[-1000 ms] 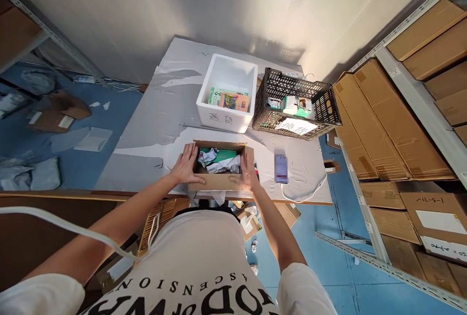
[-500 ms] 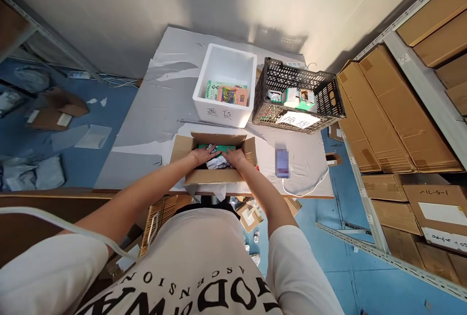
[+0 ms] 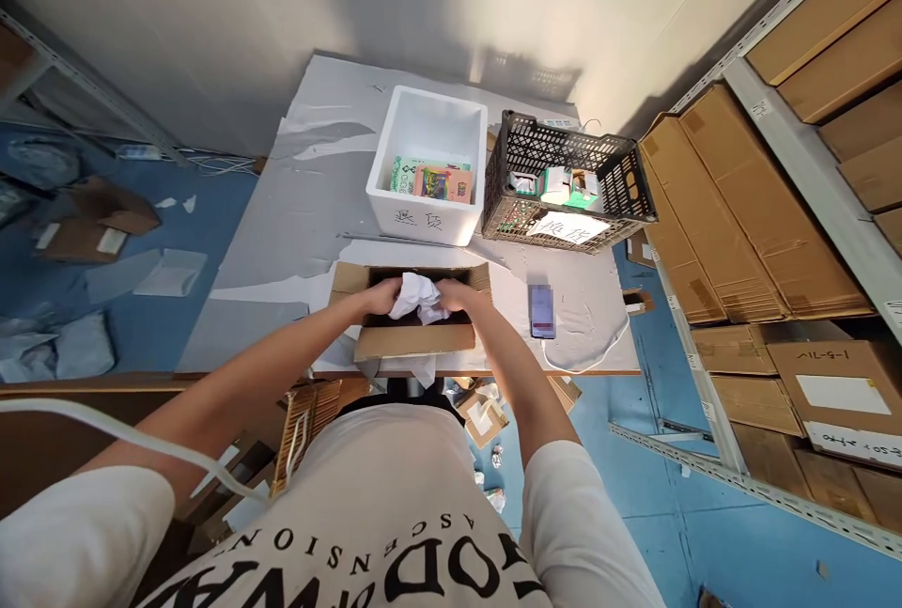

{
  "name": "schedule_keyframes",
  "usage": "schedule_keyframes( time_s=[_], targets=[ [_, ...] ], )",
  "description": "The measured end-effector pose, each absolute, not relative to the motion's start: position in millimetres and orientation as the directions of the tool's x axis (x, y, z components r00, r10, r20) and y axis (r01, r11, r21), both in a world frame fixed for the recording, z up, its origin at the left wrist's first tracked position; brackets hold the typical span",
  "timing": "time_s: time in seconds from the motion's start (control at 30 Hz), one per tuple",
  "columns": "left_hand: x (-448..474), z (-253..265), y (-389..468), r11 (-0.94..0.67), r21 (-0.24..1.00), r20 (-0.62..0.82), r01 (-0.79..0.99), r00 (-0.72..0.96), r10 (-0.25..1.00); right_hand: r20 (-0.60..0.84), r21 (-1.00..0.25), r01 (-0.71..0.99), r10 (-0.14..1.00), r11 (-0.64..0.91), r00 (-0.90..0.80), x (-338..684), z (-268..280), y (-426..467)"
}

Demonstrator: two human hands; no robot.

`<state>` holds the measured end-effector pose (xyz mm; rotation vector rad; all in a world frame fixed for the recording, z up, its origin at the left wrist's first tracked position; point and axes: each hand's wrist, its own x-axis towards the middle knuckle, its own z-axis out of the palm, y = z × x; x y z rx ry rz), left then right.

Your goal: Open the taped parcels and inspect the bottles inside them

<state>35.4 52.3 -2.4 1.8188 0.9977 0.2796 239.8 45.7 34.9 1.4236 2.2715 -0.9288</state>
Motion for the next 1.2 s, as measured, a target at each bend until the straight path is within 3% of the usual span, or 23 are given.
schedule_keyframes(
  time_s=[0.07,0.13,0.2,0.3,0.43,0.53,0.63,0.73,0.83,0.9,0.97,1.1,1.2],
  targets=[
    [29.6,16.9,44.9,0.145,0.945,-0.307,0.294,0.637,0.708,-0.531,-0.516,0.838,0.700,0.180,-0.477,245.4,52.3,42.2],
    [19.8,39.9,32.6,0.404,0.910,-0.362,0.094,0.655,0.663,-0.499,-0.696,0.718,0.737,-0.028,-0.455,248.9,71.1,30.4],
    [8.4,61.7,15.1,0.529,0.844,-0.340,-0.090,0.673,0.657,-0.473,-0.806,0.553,0.793,-0.212,-0.384,246.6,88.7,11.5],
    [-3.2,82.9,-17.9,0.471,0.844,-0.256,-0.257,0.577,0.775,-0.412,-0.879,0.370,0.869,-0.300,-0.275,227.2,107.7,-21.5],
    [-4.7,89.9,-56.5,0.192,0.955,-0.170,-0.226,0.113,0.979,-0.362,-0.928,0.199,0.886,-0.314,-0.291,175.3,116.3,-51.4],
    [-18.3,89.2,-69.7,0.163,0.969,-0.190,-0.183,-0.141,0.972,-0.369,-0.928,0.202,0.842,-0.313,-0.393,137.8,117.2,-56.0],
    [-63.7,82.2,-68.3,0.154,0.986,-0.169,-0.070,-0.340,0.925,-0.340,-0.922,0.327,0.840,-0.209,-0.423,127.9,117.4,-48.0],
    [-131.7,59.8,-59.9,0.174,0.970,-0.039,0.170,-0.599,0.800,-0.248,-0.837,0.547,0.906,-0.021,-0.343,153.3,112.9,-31.4],
    [-187.1,21.4,-52.9,0.387,0.818,0.035,0.425,-0.708,0.705,-0.307,-0.572,0.819,0.915,0.044,-0.264,194.3,99.4,-13.1],
    [-203.0,-6.8,-49.4,0.486,0.666,0.014,0.566,-0.661,0.750,-0.396,-0.311,0.947,0.894,0.085,-0.210,216.2,85.7,-4.1],
    [-202.1,-31.8,-45.3,0.507,0.541,-0.056,0.671,-0.573,0.817,-0.466,-0.129,0.984,0.868,0.123,-0.170,228.3,70.1,1.7],
    [-176.5,-64.7,-33.9,0.434,0.468,-0.198,0.770,-0.387,0.901,-0.532,-0.061,0.991,0.836,0.119,-0.133,228.1,38.6,11.0],
    [-159.3,-71.3,-26.8,0.432,0.325,-0.349,0.841,-0.318,0.881,-0.553,-0.035,0.993,0.826,0.111,-0.112,222.0,18.1,22.3]
  ],
)
